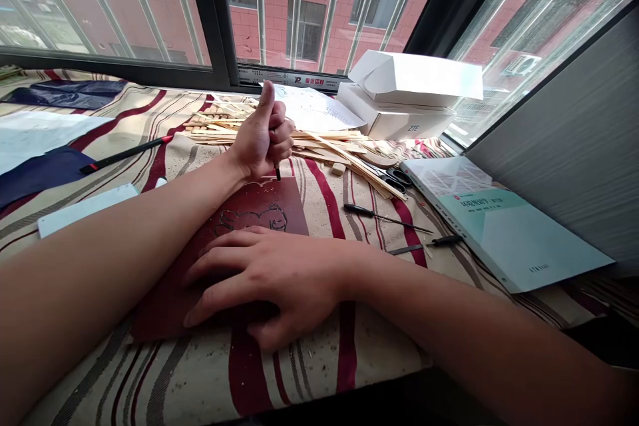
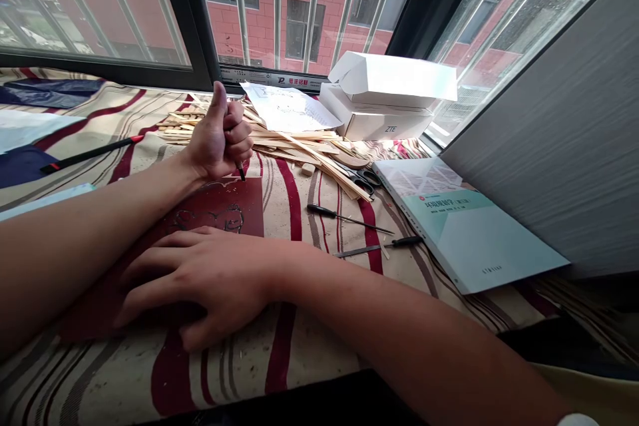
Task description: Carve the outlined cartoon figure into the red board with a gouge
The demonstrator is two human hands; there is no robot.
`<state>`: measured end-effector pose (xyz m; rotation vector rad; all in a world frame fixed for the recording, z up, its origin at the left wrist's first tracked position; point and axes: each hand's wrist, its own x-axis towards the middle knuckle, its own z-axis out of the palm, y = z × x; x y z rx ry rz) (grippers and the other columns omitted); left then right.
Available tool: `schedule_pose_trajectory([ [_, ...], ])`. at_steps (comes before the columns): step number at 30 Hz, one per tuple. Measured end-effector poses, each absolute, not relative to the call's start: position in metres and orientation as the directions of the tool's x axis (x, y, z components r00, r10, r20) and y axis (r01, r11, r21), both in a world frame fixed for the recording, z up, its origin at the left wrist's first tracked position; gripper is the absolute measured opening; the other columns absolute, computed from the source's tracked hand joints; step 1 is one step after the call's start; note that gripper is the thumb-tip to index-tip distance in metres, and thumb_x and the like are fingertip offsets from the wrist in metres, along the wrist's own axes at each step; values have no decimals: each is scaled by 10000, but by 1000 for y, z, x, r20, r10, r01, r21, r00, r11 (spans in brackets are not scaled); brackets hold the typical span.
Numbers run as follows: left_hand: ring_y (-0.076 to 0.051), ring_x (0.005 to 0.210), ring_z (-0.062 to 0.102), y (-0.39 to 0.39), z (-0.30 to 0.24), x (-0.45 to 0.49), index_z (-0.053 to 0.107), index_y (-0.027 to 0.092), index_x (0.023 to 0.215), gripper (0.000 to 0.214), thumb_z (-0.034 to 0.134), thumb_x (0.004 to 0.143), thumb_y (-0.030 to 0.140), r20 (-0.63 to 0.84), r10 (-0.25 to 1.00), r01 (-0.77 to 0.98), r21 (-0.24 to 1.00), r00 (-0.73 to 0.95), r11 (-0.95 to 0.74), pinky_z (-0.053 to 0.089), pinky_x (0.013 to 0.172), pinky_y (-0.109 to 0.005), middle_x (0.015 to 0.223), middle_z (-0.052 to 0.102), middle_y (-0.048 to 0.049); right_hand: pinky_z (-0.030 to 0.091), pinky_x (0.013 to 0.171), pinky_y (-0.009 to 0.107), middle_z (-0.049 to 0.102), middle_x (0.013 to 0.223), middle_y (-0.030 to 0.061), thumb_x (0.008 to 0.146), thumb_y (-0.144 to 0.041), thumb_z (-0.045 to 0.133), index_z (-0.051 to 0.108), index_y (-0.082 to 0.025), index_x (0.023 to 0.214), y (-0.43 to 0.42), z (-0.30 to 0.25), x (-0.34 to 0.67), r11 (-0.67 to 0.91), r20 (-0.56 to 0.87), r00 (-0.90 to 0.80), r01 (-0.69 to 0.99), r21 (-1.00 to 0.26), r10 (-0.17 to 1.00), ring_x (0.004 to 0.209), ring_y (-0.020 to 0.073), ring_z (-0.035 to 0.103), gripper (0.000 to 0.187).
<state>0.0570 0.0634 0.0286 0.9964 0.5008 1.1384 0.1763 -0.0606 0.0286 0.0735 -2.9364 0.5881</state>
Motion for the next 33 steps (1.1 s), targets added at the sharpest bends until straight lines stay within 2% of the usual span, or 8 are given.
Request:
schedule_pose_trajectory([
  [8,-9,320,194,55,31,61,262,203,578,691,510,1080,608,205,919,-533,846,336,6,112,350,-168,459,210,95,355,1283,405,581,1550,159,940,-108,590,670,-83,1461,-58,36,179,915,98,-994,-82,-395,-46,1438,305,496,528],
  [16,-16,337,205,57,31,51,289,196,574,693,489,1084,620,214,951,-538,840,225,-62,123,358,-174,461,222,88,421,1245,307,662,1455,132,834,68,592,747,-75,1306,-48,67,207,829,-89,-996,35,-558,-17,1382,219,588,516],
  [18,-18,346,211,56,31,49,297,193,571,697,496,1081,625,224,952,-557,827,208,-73,145,362,-171,462,226,86,472,1201,326,716,1344,120,945,-43,606,775,-101,1220,-46,66,209,822,-83,-988,155,-548,130,1303,212,640,328],
  [19,-20,350,212,56,31,48,303,192,568,697,500,1080,623,227,952,-563,823,205,-74,154,363,-171,464,227,84,483,1195,376,719,1333,129,1003,-125,590,769,-110,1223,-44,61,208,816,-63,-955,282,-504,291,1286,232,651,284],
  [21,-23,359,211,56,32,47,314,190,562,698,514,1077,617,220,955,-565,822,201,-70,165,364,-172,469,226,82,462,1206,514,653,1453,185,1061,-252,547,706,-104,1344,-42,47,201,694,25,-739,620,-367,674,1354,313,618,357],
  [23,-26,368,223,57,32,44,322,190,558,700,521,1075,617,214,957,-560,826,196,-70,177,370,-168,477,227,81,407,1244,576,515,1606,256,1075,-389,549,551,-42,1521,-39,30,192,517,92,-514,807,-285,853,1480,391,518,565],
  [26,-31,379,255,60,33,39,350,189,562,697,486,1080,634,225,946,-532,844,234,-69,208,386,-162,489,243,76,361,1284,555,356,1713,283,1082,-518,506,424,-9,1617,-36,12,183,494,52,-499,828,-266,865,1578,428,395,742],
  [33,-42,386,266,54,38,27,365,187,569,721,294,1111,657,215,929,-462,885,303,-54,228,398,-163,493,252,66,379,1290,558,408,1709,248,1058,-412,588,529,-62,1571,-20,9,197,721,97,-730,632,-284,677,1577,384,434,623],
])
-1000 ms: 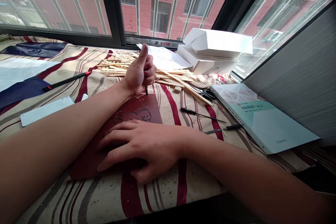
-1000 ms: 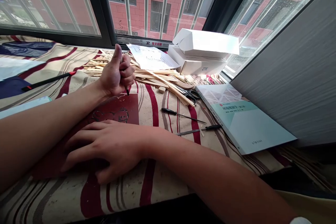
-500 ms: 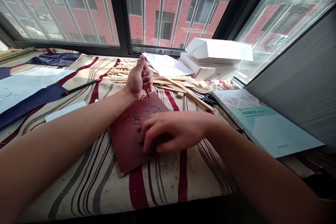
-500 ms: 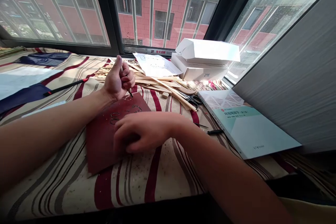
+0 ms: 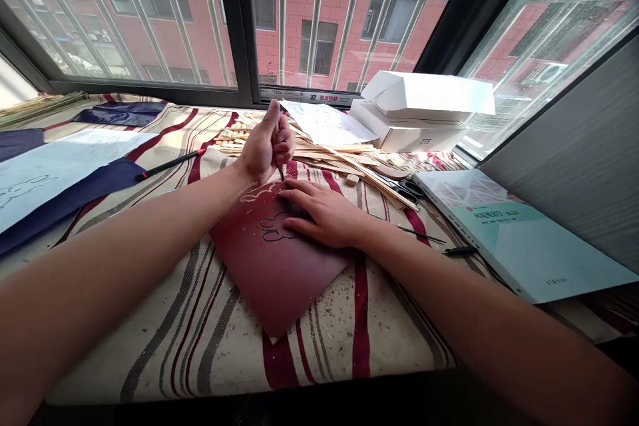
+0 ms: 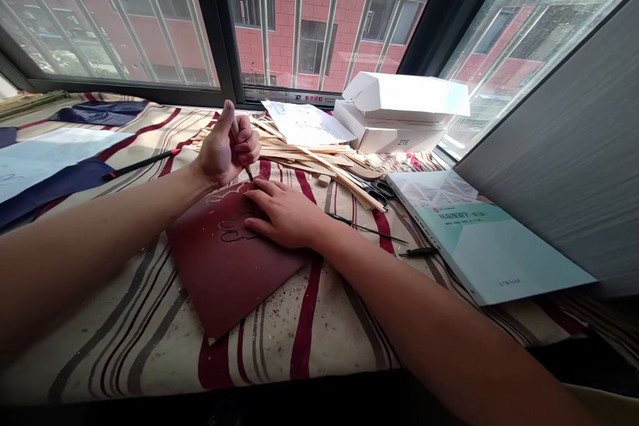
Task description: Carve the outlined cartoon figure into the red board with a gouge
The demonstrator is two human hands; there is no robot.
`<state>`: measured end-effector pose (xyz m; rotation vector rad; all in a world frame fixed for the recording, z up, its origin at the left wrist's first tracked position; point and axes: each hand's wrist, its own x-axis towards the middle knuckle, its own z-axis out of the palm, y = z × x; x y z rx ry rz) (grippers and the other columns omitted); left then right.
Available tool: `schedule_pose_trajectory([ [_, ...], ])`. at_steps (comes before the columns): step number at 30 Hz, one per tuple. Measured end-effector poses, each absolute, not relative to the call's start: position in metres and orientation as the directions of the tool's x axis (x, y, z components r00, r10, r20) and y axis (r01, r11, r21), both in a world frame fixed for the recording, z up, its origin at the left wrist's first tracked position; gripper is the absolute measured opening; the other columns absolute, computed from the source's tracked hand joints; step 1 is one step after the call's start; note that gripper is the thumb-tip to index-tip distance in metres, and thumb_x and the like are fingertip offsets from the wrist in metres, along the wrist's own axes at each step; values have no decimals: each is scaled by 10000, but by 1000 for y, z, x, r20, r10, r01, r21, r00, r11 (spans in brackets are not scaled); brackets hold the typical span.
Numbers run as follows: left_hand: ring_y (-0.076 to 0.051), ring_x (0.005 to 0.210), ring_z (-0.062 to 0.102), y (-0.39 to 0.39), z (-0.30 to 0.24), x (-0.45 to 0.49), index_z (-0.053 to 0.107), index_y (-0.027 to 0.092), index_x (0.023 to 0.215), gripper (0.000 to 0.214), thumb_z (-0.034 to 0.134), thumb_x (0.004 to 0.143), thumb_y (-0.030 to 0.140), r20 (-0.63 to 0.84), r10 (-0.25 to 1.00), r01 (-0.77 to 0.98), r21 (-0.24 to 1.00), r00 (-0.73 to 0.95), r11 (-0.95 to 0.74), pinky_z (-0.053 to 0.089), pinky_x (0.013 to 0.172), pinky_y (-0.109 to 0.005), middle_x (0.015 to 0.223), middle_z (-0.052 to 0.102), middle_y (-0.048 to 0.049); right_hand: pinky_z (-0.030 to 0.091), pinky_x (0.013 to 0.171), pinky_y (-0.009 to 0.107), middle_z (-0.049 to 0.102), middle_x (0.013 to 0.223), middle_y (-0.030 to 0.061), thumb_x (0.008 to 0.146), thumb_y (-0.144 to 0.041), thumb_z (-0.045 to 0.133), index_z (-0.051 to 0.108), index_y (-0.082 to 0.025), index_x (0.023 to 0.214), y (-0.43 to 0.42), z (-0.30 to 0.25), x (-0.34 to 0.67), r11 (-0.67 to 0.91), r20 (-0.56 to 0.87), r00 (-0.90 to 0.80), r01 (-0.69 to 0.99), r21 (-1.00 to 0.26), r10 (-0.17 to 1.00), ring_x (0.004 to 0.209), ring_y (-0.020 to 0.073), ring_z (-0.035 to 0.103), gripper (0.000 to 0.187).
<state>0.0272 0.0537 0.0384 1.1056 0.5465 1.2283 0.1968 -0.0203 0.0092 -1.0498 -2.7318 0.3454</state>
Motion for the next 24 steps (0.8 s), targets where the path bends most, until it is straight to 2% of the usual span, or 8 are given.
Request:
schedule_pose_trajectory([
  [3,-43,387,255,45,41,18,370,184,566,732,291,1105,672,188,938,-455,890,292,-37,225,393,-165,495,250,64,421,1266,565,434,1700,232,1064,-433,570,563,-103,1540,-8,5,206,826,154,-832,471,-309,532,1572,358,453,579],
  [7,-48,382,246,34,42,6,381,187,535,758,335,1079,713,188,946,-451,891,264,-52,227,382,-174,472,243,60,418,1280,490,469,1692,186,1075,-452,552,576,-125,1508,0,5,207,890,176,-902,327,-318,394,1554,301,486,543],
  [8,-48,381,243,32,42,4,380,188,528,759,359,1073,716,190,949,-456,888,253,-56,225,380,-176,467,240,61,416,1279,496,467,1692,191,1073,-445,558,580,-116,1501,-2,8,205,884,163,-895,354,-305,415,1548,310,491,540],
  [10,-46,379,235,29,42,0,373,188,521,756,408,1065,712,183,955,-473,880,233,-54,220,378,-177,466,234,63,420,1260,555,461,1682,226,1067,-430,567,582,-92,1494,-14,14,199,823,130,-825,506,-258,549,1528,362,502,545],
  [13,-41,378,233,25,41,-2,370,186,528,751,418,1063,710,172,958,-487,873,229,-40,218,381,-172,475,233,67,417,1243,593,506,1623,278,1078,-453,524,510,-41,1548,-38,19,186,616,52,-625,745,-256,779,1503,411,513,625],
  [16,-38,376,230,23,41,-4,361,185,531,749,383,1078,696,176,954,-465,884,243,-45,214,383,-166,477,232,67,399,1258,580,424,1670,296,1073,-540,503,435,-49,1622,-52,17,176,574,0,-598,769,-282,801,1547,434,451,740],
  [18,-38,374,225,21,42,-5,348,185,529,747,365,1088,681,170,954,-452,891,245,-43,214,382,-165,475,220,67,382,1272,571,416,1674,286,1064,-542,522,455,-65,1616,-51,14,175,636,28,-659,713,-295,752,1560,424,432,732],
  [24,-43,368,227,8,45,-17,373,185,524,771,266,1099,688,162,958,-437,899,238,-43,214,377,-175,476,208,57,437,1215,611,469,1650,257,1057,-556,528,491,-107,1606,-30,8,182,849,85,-873,440,-292,481,1490,406,510,709],
])
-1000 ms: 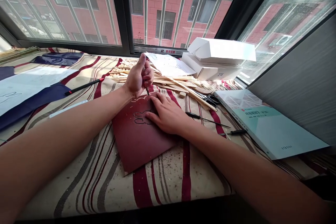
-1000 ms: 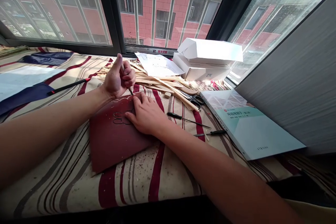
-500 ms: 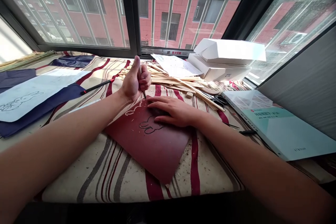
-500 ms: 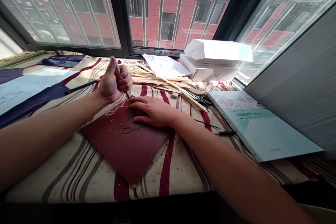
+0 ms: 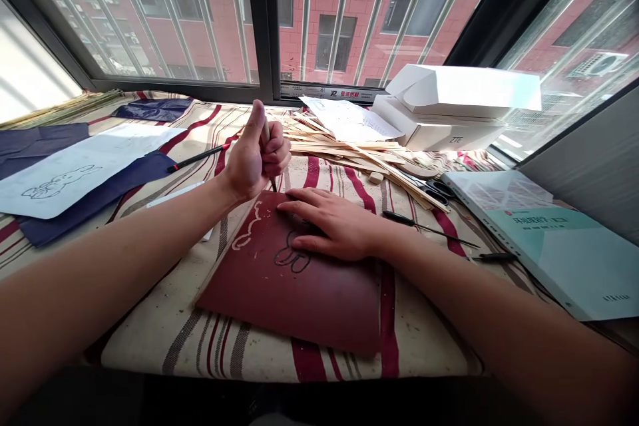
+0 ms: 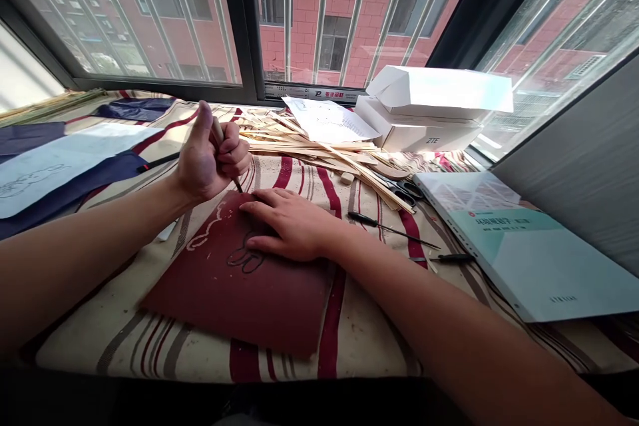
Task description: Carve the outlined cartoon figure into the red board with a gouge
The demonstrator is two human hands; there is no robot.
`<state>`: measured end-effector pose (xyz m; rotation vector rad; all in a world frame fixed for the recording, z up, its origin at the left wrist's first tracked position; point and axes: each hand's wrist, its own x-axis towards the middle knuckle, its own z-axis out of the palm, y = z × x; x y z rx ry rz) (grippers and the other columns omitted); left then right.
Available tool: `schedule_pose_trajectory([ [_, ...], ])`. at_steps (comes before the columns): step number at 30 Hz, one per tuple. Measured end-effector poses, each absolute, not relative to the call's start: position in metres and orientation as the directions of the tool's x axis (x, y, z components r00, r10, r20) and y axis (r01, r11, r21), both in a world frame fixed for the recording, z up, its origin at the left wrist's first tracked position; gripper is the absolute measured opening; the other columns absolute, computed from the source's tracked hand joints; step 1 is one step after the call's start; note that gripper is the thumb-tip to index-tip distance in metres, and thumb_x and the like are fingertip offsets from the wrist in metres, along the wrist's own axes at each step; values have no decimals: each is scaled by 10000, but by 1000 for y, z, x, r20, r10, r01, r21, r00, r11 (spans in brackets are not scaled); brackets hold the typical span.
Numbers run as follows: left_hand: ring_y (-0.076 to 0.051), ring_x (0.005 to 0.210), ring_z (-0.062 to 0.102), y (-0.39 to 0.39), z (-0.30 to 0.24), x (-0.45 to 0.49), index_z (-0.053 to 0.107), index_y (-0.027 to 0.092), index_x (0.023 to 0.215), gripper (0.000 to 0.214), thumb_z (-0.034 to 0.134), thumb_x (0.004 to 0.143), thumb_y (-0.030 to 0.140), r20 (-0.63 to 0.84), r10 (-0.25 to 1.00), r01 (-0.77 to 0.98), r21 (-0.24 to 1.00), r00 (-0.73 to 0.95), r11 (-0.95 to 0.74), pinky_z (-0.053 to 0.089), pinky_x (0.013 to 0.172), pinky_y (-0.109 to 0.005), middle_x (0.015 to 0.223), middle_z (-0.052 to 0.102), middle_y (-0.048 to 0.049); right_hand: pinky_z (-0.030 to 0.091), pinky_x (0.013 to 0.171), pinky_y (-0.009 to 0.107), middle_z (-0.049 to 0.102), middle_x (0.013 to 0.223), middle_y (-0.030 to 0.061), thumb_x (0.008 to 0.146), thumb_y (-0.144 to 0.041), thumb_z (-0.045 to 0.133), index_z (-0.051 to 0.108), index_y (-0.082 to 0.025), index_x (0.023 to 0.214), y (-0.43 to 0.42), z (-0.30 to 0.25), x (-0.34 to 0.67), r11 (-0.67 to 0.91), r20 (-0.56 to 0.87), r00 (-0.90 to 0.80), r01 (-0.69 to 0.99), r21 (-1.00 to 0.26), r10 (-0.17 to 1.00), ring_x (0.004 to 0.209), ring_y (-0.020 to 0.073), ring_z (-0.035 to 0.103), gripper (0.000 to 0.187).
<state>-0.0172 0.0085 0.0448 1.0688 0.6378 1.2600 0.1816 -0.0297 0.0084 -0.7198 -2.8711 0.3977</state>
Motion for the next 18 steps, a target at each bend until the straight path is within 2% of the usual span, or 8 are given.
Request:
schedule_pose_trajectory([
  [3,-45,374,222,0,45,-25,395,183,520,778,253,1104,677,180,954,-426,902,238,-64,205,376,-171,476,201,55,449,1200,621,474,1649,262,1059,-550,525,506,-116,1597,-25,6,184,869,112,-887,403,-285,448,1469,403,536,691],
  [8,-43,381,209,-9,43,-32,408,182,515,766,358,1086,691,187,947,-432,900,261,-59,185,377,-170,470,194,59,424,1225,616,501,1635,267,1061,-536,537,565,-105,1553,-20,5,189,909,147,-924,303,-287,354,1491,399,524,654],
  [11,-42,373,204,-16,44,-35,396,183,510,779,320,1090,697,149,956,-430,902,252,-28,184,376,-177,464,190,56,408,1251,584,503,1649,236,1060,-528,551,578,-117,1541,-15,5,192,924,157,-940,248,-291,302,1507,371,515,634],
  [14,-40,362,192,-23,45,-36,371,183,492,808,235,1095,703,142,958,-405,914,249,-30,178,374,-181,450,176,52,413,1256,570,512,1653,211,1057,-533,562,603,-148,1524,-8,3,194,932,180,-944,218,-291,277,1513,350,517,606],
  [16,-36,358,185,-26,46,-35,357,183,482,814,246,1088,716,157,952,-391,919,264,-43,162,372,-182,443,172,53,411,1263,568,539,1638,191,1059,-521,563,626,-162,1501,-7,3,195,935,200,-942,206,-288,269,1518,341,513,573],
  [18,-34,353,185,-26,47,-34,343,185,482,807,277,1086,715,147,950,-385,922,277,-30,149,370,-179,443,173,57,406,1269,580,574,1611,175,1069,-490,543,648,-161,1469,-12,4,195,926,214,-924,253,-279,317,1518,343,508,529],
])
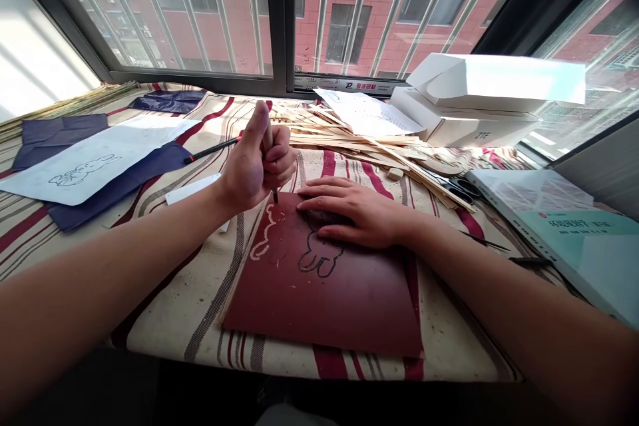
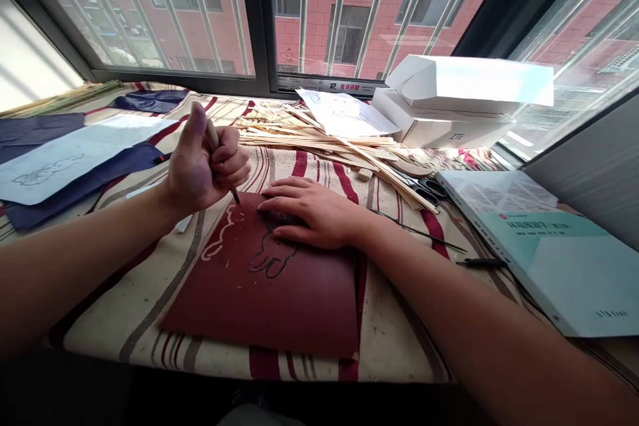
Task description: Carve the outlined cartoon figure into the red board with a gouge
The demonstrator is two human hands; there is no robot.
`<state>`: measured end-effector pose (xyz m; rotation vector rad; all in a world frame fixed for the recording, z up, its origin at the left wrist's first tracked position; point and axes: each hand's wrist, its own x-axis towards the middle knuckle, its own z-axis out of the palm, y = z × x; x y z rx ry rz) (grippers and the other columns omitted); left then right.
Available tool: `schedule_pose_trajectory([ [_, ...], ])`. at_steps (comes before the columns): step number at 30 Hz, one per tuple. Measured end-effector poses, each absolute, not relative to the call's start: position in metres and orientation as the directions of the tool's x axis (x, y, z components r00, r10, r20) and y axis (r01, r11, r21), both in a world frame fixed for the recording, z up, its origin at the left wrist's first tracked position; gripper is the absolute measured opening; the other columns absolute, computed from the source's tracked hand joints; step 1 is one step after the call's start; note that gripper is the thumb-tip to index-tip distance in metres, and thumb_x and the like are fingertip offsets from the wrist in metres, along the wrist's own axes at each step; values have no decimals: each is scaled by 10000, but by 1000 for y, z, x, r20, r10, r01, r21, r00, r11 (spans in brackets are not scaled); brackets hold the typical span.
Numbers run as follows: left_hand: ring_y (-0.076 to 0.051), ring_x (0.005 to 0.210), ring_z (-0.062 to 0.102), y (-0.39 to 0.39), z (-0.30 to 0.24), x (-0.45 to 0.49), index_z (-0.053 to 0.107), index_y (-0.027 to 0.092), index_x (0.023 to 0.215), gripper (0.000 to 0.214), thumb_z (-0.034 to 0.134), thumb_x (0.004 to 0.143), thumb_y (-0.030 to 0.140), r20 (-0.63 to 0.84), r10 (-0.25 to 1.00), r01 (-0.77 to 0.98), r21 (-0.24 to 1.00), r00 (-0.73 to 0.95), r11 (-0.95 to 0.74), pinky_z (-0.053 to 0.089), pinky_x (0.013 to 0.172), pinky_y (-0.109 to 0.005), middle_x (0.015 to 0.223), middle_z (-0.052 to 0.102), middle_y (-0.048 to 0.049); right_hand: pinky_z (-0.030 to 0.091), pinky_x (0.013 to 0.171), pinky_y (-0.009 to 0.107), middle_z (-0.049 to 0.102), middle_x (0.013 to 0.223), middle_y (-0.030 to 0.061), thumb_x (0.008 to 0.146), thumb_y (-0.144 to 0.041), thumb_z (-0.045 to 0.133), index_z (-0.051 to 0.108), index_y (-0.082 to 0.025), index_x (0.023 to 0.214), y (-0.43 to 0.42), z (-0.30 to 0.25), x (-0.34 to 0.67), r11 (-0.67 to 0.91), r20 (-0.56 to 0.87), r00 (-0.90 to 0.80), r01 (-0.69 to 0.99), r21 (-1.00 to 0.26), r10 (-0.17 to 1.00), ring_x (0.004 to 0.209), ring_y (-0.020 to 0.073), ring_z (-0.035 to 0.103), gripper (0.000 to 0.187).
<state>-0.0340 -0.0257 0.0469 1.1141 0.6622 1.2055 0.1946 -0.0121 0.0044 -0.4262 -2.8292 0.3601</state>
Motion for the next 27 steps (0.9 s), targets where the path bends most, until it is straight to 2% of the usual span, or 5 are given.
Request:
schedule_pose_trajectory([
  [4,-30,344,188,-24,47,-33,321,190,492,778,276,1112,657,88,957,-386,922,278,27,148,368,-170,452,163,60,443,1226,632,529,1621,236,1073,-453,517,593,-90,1505,-37,11,190,817,165,-813,506,-276,559,1500,403,503,570],
  [6,-26,342,189,-23,47,-34,305,190,499,768,251,1121,637,64,958,-401,915,279,56,152,372,-165,464,153,60,437,1226,650,481,1662,229,1061,-496,538,532,-111,1565,-48,13,187,797,105,-808,536,-280,580,1532,416,460,634],
  [12,-26,342,173,-25,47,-36,280,191,526,753,170,1128,629,25,963,-426,900,270,96,144,375,-174,482,126,54,445,1227,613,508,1641,220,1083,-478,496,528,-121,1555,-47,8,183,813,113,-837,474,-337,535,1487,384,518,593],
  [20,-17,338,194,-33,46,-32,318,205,588,698,273,1109,666,52,977,-418,908,208,40,128,386,-166,497,178,71,448,1227,612,513,1631,215,1079,-499,497,541,-113,1554,-44,6,184,819,117,-844,461,-342,524,1485,384,518,613],
  [27,-29,355,185,-44,49,-28,334,198,568,714,289,1108,663,77,969,-444,895,235,36,144,385,-177,494,186,62,369,1298,574,566,1616,150,1095,-454,490,585,-170,1524,-9,2,192,898,174,-904,331,-292,390,1536,329,480,523],
])
